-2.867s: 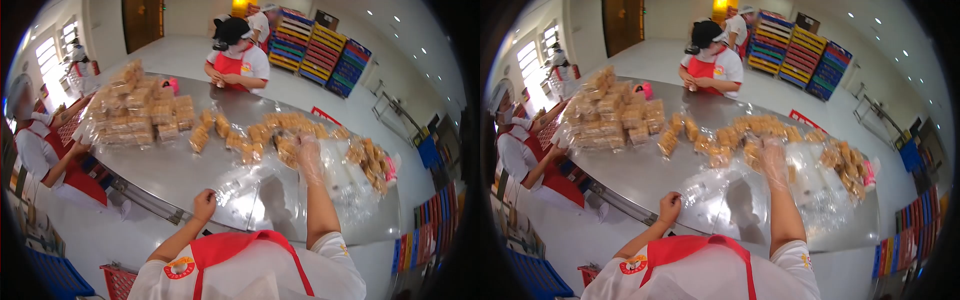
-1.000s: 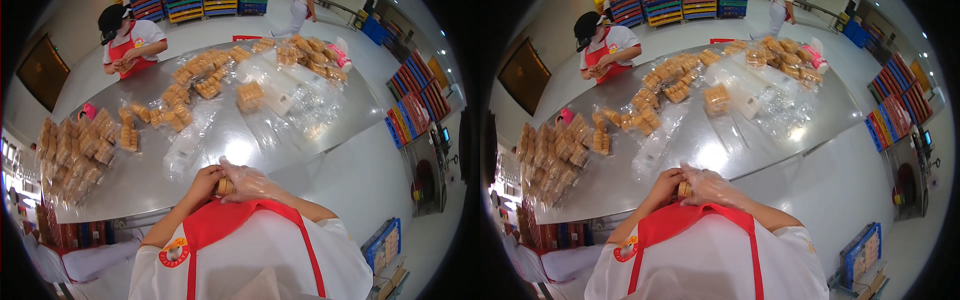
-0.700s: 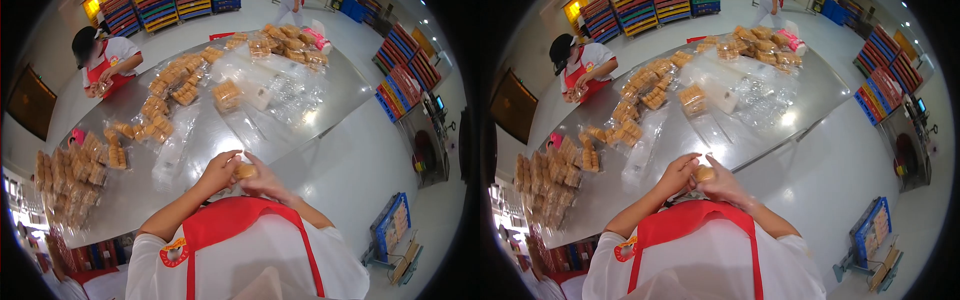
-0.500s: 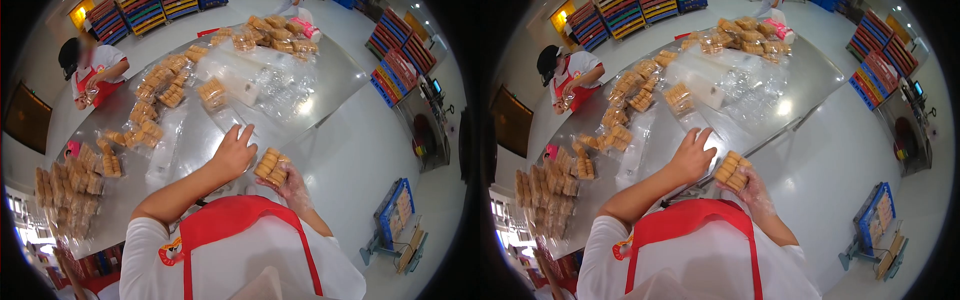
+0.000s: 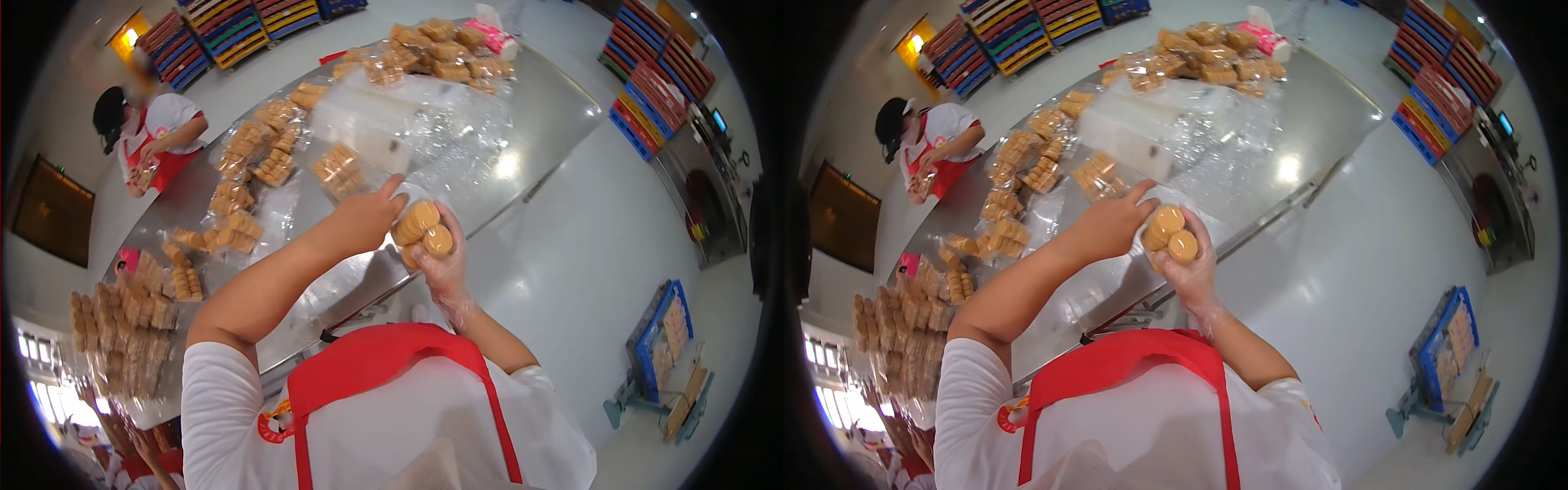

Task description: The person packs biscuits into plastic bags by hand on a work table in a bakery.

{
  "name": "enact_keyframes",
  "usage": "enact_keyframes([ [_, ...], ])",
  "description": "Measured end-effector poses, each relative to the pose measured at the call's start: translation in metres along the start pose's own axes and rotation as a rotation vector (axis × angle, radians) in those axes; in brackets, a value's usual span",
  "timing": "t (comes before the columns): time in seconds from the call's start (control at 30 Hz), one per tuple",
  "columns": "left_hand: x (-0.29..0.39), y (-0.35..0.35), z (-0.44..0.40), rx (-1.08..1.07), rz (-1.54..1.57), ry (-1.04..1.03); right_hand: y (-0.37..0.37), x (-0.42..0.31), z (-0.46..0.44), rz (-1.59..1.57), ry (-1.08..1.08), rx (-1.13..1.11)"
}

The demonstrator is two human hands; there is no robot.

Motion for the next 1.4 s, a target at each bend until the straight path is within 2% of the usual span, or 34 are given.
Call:
enact_keyframes([
  [0.03, 0.003, 0.008, 0.0, 0.004, 0.058, -0.01, -0.002, 0.003, 0.001, 0.118, 0.07, -0.029],
  [0.07, -0.001, 0.005, -0.002, 0.068, 0.085, -0.07, 0.001, 0.009, 0.001, 0.368, 0.22, -0.049],
  [0.17, 0.011, 0.001, -0.003, -0.005, 0.021, -0.089, 0.002, 0.014, 0.003, 0.658, 0.299, -0.128],
  [0.2, 0.017, 0.0, -0.002, -0.07, 0.012, -0.067, 0.009, 0.026, 0.0, 0.674, 0.232, -0.137],
  [0.27, 0.032, -0.001, 0.001, -0.208, -0.002, -0.042, 0.004, 0.027, -0.005, 0.363, -0.168, -0.179],
  [0.3, 0.035, -0.01, 0.001, -0.169, 0.001, -0.057, 0.002, 0.028, -0.01, 0.208, -0.363, -0.189],
  [0.33, 0.039, -0.022, 0.001, -0.13, 0.006, -0.074, 0.003, 0.037, -0.019, 0.184, -0.474, -0.106],
  [0.4, 0.05, -0.035, 0.004, -0.132, 0.001, -0.086, 0.001, 0.043, -0.014, -0.092, -0.603, 0.057],
  [0.43, 0.059, -0.035, 0.005, -0.155, -0.009, -0.095, -0.006, 0.042, -0.011, -0.229, -0.664, 0.141],
  [0.53, 0.084, -0.045, 0.012, -0.198, -0.048, -0.184, -0.041, -0.005, -0.005, -0.224, -0.719, 0.183],
  [0.63, 0.098, -0.045, 0.014, -0.291, 0.102, -0.101, -0.064, -0.037, -0.002, -0.212, -0.737, 0.193],
  [0.7, 0.094, -0.032, 0.017, -0.155, 0.142, -0.099, -0.055, -0.02, -0.002, -0.21, -0.712, 0.151],
  [0.73, 0.091, -0.028, 0.018, -0.088, 0.161, -0.097, -0.049, -0.008, 0.0, -0.196, -0.693, 0.124],
  [0.83, 0.082, -0.032, 0.01, -0.077, 0.047, 0.089, -0.039, 0.016, 0.001, -0.169, -0.642, 0.058],
  [0.93, 0.078, -0.044, 0.002, -0.274, 0.163, 0.16, -0.038, 0.035, -0.005, -0.141, -0.59, 0.003],
  [1.03, 0.079, -0.047, 0.014, -0.075, 0.206, 0.097, -0.038, 0.059, -0.016, -0.067, -0.499, -0.069],
  [1.13, 0.069, -0.034, 0.023, -0.009, 0.268, 0.251, -0.044, 0.083, -0.044, 0.047, -0.318, -0.14],
  [1.2, 0.048, -0.064, 0.032, 0.422, 0.488, 0.284, -0.059, 0.089, -0.074, 0.194, -0.122, -0.145],
  [1.23, 0.038, -0.077, 0.038, 0.641, 0.589, 0.284, -0.076, 0.071, -0.088, 0.319, -0.053, -0.128],
  [1.27, 0.033, -0.077, 0.045, 0.877, 0.626, 0.224, -0.086, 0.07, -0.095, 0.681, 0.12, -0.189],
  [1.33, 0.014, -0.11, 0.045, 0.833, 1.265, 0.582, -0.098, 0.07, -0.102, 1.4, 0.491, -0.292],
  [1.37, 0.009, -0.132, 0.045, 0.777, 1.59, 0.757, -0.095, 0.089, -0.102, 1.48, 0.59, -0.423],
  [1.4, 0.006, -0.151, 0.046, 0.695, 1.641, 0.785, -0.088, 0.122, -0.102, 1.557, 0.692, -0.554],
])
Point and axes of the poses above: each hand's wrist, its own z-axis away from the middle knuckle, its own y-axis out of the back of the hand, x = y × z, the point moved 2 cm from there along -z, towards the middle knuckle, and after that the axes turned 4 degrees about z, right-handed, at the moved point
